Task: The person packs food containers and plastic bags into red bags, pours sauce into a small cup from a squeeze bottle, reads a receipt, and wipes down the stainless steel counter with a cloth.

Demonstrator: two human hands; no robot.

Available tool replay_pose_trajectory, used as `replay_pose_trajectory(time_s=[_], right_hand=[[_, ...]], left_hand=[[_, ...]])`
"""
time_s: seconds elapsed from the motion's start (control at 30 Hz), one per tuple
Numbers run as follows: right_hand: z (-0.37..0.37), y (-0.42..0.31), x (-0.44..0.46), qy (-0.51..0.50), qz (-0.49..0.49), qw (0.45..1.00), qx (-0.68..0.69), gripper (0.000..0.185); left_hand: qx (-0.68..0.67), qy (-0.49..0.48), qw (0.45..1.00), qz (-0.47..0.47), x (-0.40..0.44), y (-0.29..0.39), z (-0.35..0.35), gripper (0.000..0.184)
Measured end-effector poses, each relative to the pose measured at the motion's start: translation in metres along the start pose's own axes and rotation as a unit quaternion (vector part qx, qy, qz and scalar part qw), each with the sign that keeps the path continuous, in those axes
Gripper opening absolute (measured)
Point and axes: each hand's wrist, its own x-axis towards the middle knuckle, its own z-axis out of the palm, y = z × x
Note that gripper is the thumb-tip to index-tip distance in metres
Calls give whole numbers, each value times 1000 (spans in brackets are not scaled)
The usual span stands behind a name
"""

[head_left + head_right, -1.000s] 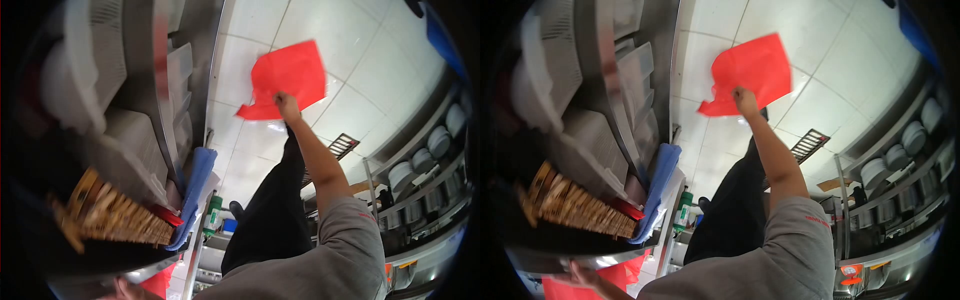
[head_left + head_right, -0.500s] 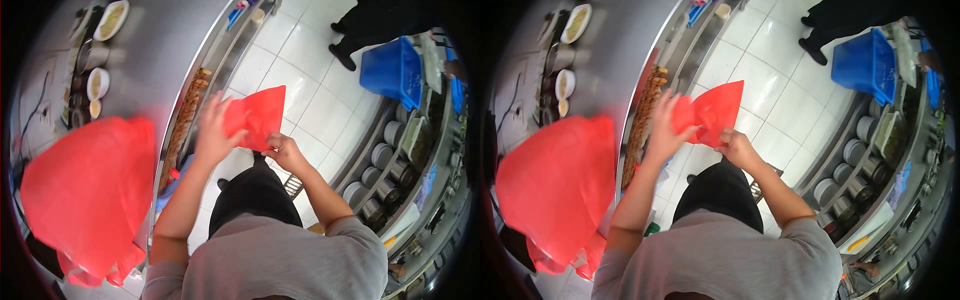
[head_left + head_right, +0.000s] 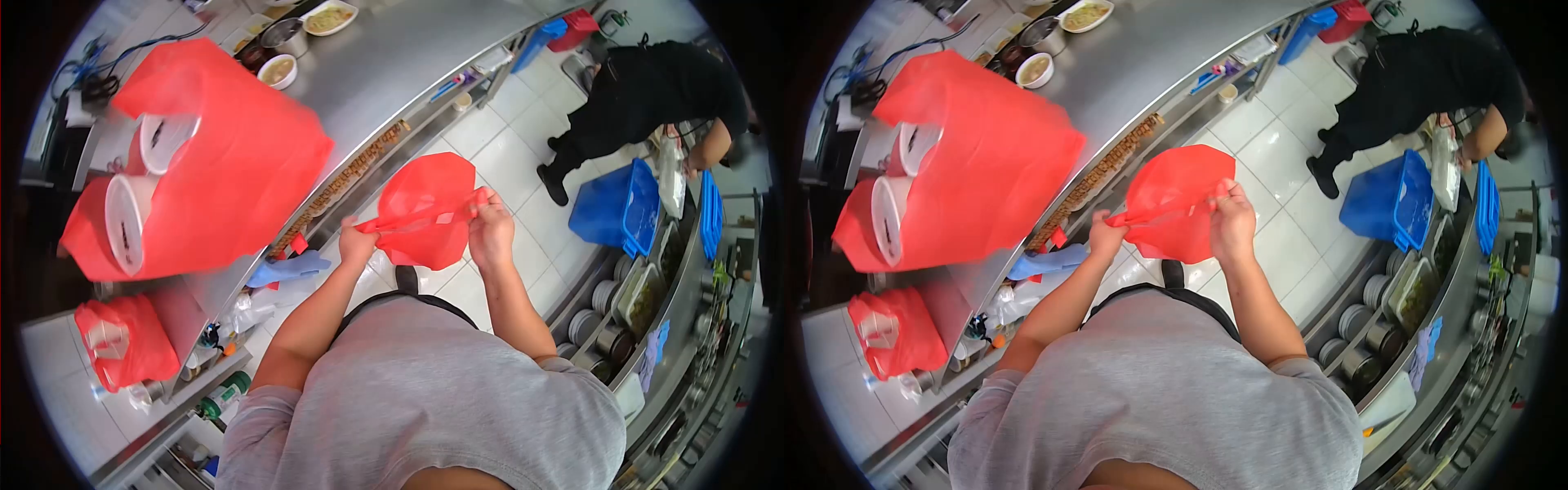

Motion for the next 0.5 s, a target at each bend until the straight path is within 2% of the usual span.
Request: replay_pose_trajectory(time_s=[0.03,0.07,0.17,0.27,0.3,0.33,0.37,0.4,0.43,0.47,0.5], right_hand=[[3,-3,7,-9,-2,1000,16,6],[5,-4,9,-15,-5,999,33,6],[32,-1,1,-82,57,993,-69,7],[62,-7,-28,-178,131,971,-90,5],[72,-17,-34,-211,152,962,-89,5],[67,-34,-31,-218,84,969,-85,4],[59,-59,-23,-296,24,955,1,6],[53,-96,-22,-231,-71,969,42,10],[29,-133,-7,-200,-148,968,41,15],[29,-162,-18,-215,-180,953,111,23],[12,-183,-16,-209,-222,946,113,27]], left_hand=[[130,65,979,140,-12,12,-5,71],[133,47,978,151,-21,27,-14,92],[249,89,932,247,-52,84,-19,95],[176,34,954,242,-40,91,-7,76],[209,21,957,202,-18,73,-3,59],[242,9,956,164,14,38,-2,45],[259,26,955,139,41,-2,-11,36],[276,41,953,113,68,-51,-26,32],[275,53,945,169,65,-79,-43,30],[276,65,932,225,60,-105,-61,30],[355,28,923,144,34,-84,-87,29]])
